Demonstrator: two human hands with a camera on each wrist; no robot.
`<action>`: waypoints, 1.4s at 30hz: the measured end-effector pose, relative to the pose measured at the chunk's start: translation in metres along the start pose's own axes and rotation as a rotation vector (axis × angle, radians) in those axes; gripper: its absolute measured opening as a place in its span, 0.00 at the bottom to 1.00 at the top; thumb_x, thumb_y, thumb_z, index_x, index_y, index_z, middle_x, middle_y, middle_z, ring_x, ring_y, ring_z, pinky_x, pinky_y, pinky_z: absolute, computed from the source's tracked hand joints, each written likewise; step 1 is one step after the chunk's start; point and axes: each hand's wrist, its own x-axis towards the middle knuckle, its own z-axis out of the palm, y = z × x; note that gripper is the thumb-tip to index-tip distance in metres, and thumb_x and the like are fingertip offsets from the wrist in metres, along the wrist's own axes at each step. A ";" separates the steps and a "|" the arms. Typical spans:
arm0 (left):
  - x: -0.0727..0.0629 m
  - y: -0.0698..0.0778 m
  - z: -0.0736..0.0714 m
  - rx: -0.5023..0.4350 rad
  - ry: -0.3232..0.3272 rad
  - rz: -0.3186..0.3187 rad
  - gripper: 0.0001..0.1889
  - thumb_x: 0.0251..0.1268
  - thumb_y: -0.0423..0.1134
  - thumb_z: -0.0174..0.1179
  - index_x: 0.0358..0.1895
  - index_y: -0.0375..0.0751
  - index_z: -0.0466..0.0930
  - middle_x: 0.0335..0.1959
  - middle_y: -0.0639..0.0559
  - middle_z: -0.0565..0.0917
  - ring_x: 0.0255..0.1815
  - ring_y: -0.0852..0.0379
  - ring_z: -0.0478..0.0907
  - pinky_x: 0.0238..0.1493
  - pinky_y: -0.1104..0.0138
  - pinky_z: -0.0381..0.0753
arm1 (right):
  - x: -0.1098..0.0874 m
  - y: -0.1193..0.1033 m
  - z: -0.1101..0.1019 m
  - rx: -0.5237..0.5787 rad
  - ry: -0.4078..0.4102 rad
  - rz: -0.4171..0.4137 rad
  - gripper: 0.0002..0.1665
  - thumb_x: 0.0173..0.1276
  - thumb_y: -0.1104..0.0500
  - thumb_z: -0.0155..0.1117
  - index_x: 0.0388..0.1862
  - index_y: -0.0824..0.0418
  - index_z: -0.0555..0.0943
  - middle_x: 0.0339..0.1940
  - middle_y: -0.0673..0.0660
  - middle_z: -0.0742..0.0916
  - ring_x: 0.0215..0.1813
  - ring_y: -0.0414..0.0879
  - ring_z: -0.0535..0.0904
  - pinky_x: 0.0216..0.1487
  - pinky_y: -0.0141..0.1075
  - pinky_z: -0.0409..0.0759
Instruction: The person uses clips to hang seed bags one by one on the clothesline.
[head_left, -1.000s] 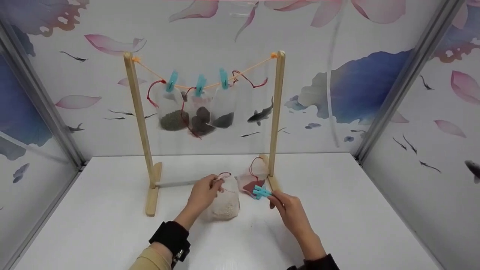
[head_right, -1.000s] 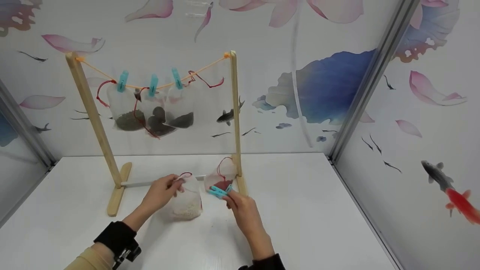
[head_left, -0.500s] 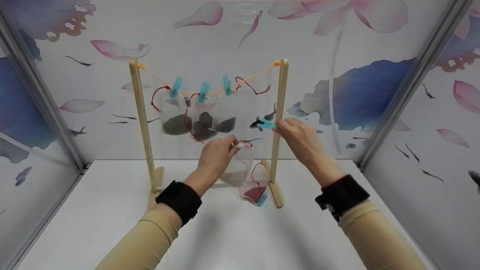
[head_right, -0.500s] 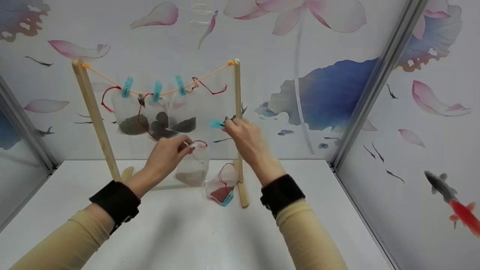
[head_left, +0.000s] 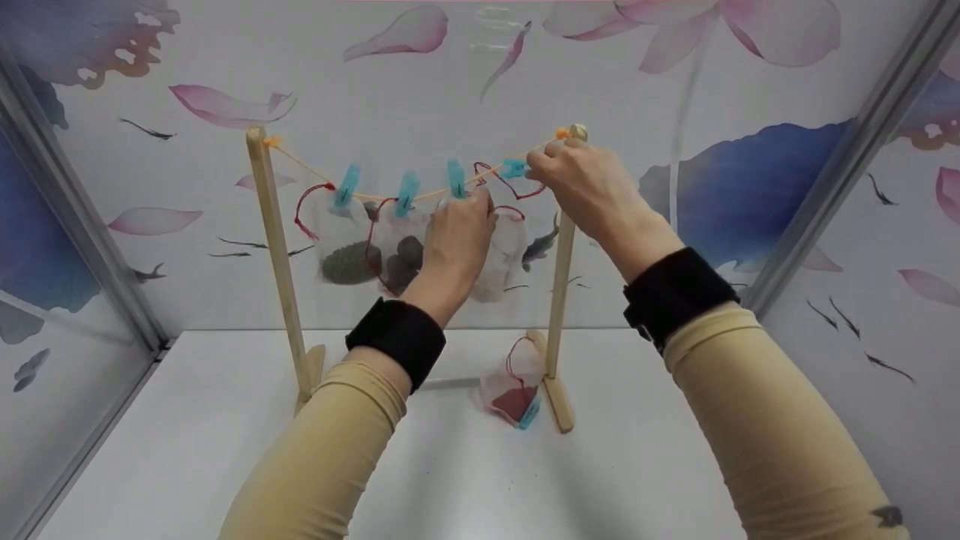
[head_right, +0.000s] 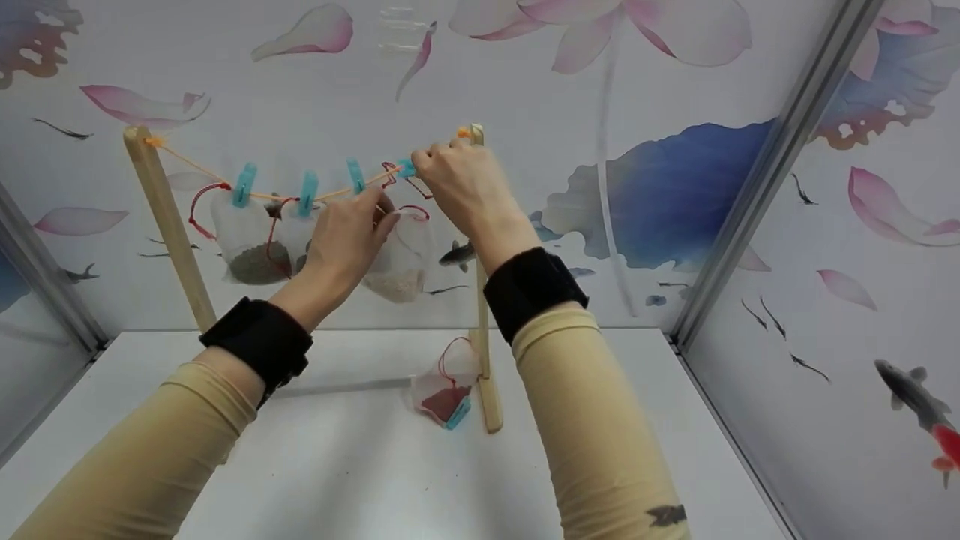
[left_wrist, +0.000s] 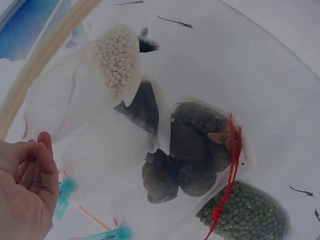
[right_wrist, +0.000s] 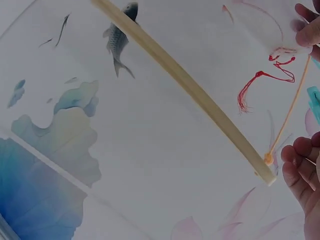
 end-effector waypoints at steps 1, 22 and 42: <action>0.004 0.000 0.000 0.022 0.017 -0.011 0.09 0.74 0.37 0.58 0.45 0.34 0.81 0.37 0.39 0.89 0.38 0.44 0.89 0.37 0.58 0.87 | 0.005 -0.001 -0.001 -0.010 -0.017 -0.001 0.13 0.78 0.56 0.54 0.43 0.66 0.78 0.36 0.64 0.86 0.44 0.61 0.84 0.42 0.52 0.86; 0.028 -0.007 0.010 0.129 0.060 -0.055 0.08 0.74 0.30 0.53 0.50 0.32 0.78 0.28 0.40 0.88 0.22 0.51 0.85 0.24 0.65 0.83 | 0.040 -0.005 -0.003 -0.145 -0.188 -0.119 0.07 0.72 0.61 0.59 0.42 0.64 0.81 0.36 0.64 0.88 0.36 0.60 0.85 0.34 0.48 0.83; 0.028 -0.014 0.017 0.089 0.133 -0.019 0.06 0.74 0.26 0.48 0.46 0.32 0.75 0.21 0.41 0.85 0.19 0.52 0.83 0.19 0.67 0.67 | 0.040 -0.012 0.005 -0.314 -0.209 -0.149 0.08 0.75 0.60 0.58 0.47 0.63 0.80 0.37 0.61 0.87 0.38 0.57 0.84 0.34 0.45 0.85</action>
